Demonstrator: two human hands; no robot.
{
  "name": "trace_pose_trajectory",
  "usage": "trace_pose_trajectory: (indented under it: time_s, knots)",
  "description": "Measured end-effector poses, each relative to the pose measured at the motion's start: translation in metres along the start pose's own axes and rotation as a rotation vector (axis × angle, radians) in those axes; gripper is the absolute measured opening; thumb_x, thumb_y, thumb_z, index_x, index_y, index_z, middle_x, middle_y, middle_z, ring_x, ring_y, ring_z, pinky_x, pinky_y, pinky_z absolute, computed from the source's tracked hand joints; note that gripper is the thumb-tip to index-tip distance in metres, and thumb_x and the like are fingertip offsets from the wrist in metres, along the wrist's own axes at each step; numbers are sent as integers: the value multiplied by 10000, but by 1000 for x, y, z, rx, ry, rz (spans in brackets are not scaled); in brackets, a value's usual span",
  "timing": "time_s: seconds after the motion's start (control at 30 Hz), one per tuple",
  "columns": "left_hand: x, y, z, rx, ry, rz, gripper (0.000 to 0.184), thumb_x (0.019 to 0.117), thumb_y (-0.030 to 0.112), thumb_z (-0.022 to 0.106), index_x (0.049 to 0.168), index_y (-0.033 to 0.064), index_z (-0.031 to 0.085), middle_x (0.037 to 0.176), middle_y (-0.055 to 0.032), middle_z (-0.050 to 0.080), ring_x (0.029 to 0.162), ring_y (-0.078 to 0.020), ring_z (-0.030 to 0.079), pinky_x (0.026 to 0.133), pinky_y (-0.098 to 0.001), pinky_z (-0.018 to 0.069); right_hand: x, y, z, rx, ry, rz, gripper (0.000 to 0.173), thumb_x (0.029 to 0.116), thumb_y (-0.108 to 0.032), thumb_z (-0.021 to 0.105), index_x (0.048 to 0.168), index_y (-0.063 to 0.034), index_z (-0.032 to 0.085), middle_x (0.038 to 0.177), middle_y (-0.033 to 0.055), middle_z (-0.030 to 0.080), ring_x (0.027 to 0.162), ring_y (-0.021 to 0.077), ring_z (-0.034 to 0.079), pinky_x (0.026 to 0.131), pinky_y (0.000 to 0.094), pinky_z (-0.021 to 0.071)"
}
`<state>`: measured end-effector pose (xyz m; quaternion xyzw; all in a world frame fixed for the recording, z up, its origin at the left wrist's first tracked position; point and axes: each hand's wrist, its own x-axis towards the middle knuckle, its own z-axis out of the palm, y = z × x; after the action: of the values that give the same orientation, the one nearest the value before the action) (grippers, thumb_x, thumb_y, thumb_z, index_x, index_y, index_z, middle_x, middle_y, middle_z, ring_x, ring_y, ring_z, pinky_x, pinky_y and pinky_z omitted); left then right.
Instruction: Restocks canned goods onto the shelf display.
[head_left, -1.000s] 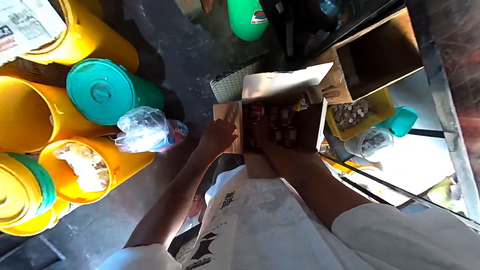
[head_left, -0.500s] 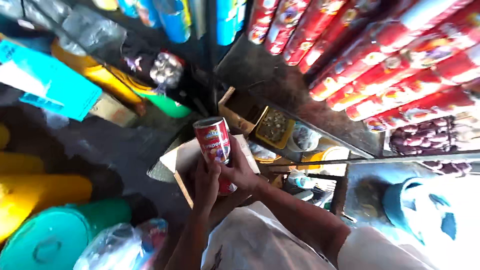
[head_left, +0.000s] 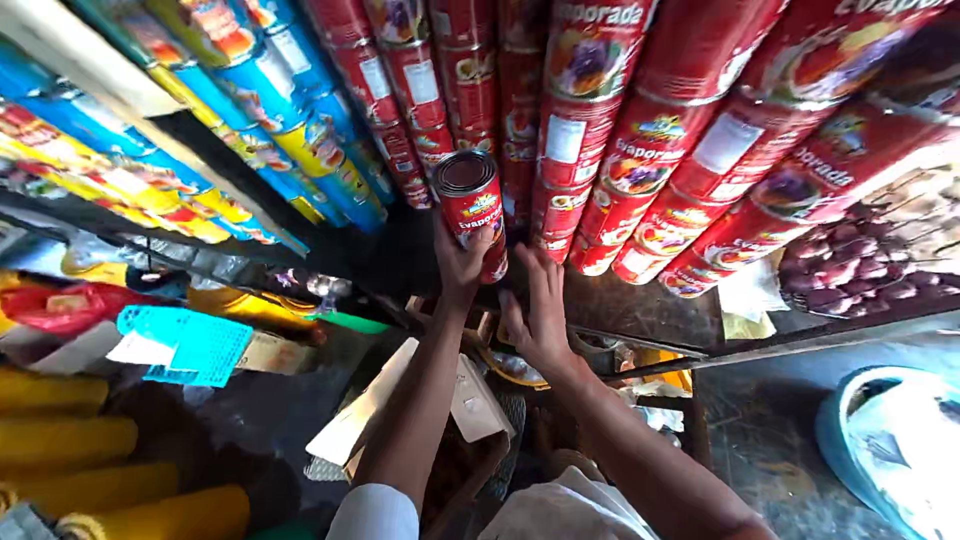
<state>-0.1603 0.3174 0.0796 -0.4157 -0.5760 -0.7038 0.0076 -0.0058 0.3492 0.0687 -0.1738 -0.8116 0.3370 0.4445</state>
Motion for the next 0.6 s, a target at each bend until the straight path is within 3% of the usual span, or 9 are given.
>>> trace_pose_trajectory:
  time_s: [0.07,0.13,0.33,0.43,0.53,0.6]
  knots:
    - [12,-26,20,-11,35,25,983,878,618,710,1470,-82,354,1293,-152,627,1171,-169,648,1024,-392,562,-25,22,-12,-83,-7,38,459,963,-232,593,1385,-51,592,1350,187,590,1302,369,513,1080,543,446]
    - [15,-40,35,-2,35,16,952,881,601,711,1436,-92,366,1253,-155,635,1148,-164,655,1009,-385,568,-44,34,-20,-127,-11,56,382,958,-205,581,1309,-70,652,1287,161,632,1280,356,534,1070,526,455]
    - [14,-59,57,52,47,0,936,918,580,672,1452,-111,334,1290,-181,601,1164,-152,633,1015,-350,550,-60,44,-25,-151,-32,37,327,967,-176,553,1244,-64,687,1227,138,663,1247,322,562,1054,464,473]
    - [21,-60,57,82,-15,-35,841,928,426,695,1459,-108,323,1363,-228,543,1223,-205,599,1044,-373,529,-62,46,-23,-194,-48,27,328,961,-193,582,1244,-62,686,1228,149,661,1224,337,568,1039,489,471]
    - [21,-36,23,120,-104,-10,898,921,388,723,1492,-160,299,1476,-321,441,1366,-313,498,1146,-413,452,-71,41,-34,-198,-137,25,354,984,-188,588,1294,-27,648,1297,205,632,1253,360,559,1076,534,438]
    - [2,-3,-32,194,-34,-8,674,935,336,719,1350,-143,488,1308,-281,590,1248,-296,592,1075,-410,505,-87,27,-38,-69,-161,37,333,1025,-156,541,1308,2,617,1311,181,613,1253,289,567,1075,473,463]
